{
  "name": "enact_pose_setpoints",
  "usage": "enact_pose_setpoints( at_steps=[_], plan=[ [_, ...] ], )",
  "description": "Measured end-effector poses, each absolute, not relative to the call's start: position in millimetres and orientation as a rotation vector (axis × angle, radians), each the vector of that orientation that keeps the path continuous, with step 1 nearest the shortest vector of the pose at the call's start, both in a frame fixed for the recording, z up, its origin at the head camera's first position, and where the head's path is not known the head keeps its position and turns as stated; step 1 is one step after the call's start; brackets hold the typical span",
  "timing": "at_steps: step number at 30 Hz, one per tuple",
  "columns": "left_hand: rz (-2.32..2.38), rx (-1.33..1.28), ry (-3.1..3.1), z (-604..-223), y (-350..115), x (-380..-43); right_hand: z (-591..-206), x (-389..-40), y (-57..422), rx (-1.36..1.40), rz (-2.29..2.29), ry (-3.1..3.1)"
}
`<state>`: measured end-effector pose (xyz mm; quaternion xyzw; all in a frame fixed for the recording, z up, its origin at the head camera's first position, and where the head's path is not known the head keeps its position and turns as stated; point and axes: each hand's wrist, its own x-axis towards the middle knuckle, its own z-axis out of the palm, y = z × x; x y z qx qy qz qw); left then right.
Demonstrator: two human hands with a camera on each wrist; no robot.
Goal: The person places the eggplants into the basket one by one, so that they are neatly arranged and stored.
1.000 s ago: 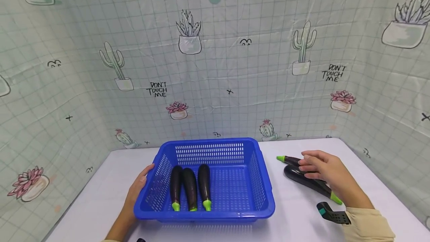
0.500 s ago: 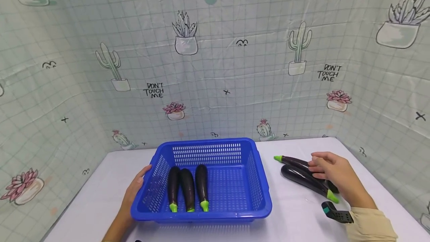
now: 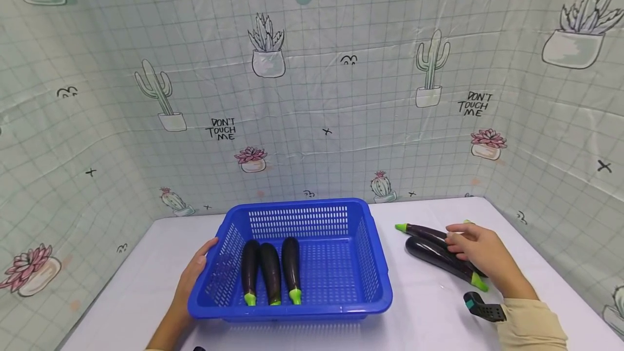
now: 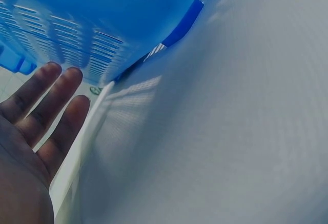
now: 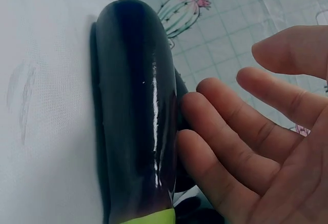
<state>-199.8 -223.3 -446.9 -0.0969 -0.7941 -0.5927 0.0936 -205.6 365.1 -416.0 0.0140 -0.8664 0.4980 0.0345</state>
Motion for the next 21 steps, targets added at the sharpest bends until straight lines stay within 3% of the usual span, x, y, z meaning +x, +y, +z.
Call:
enact_pose_setpoints(
  at_steps=[21],
  plan=[
    [-1.764, -0.303, -2.361, -448.8, -224.7, -201.8, -419.5, -208.2, 343.1, 0.130, 1.355, -2.815]
  ],
)
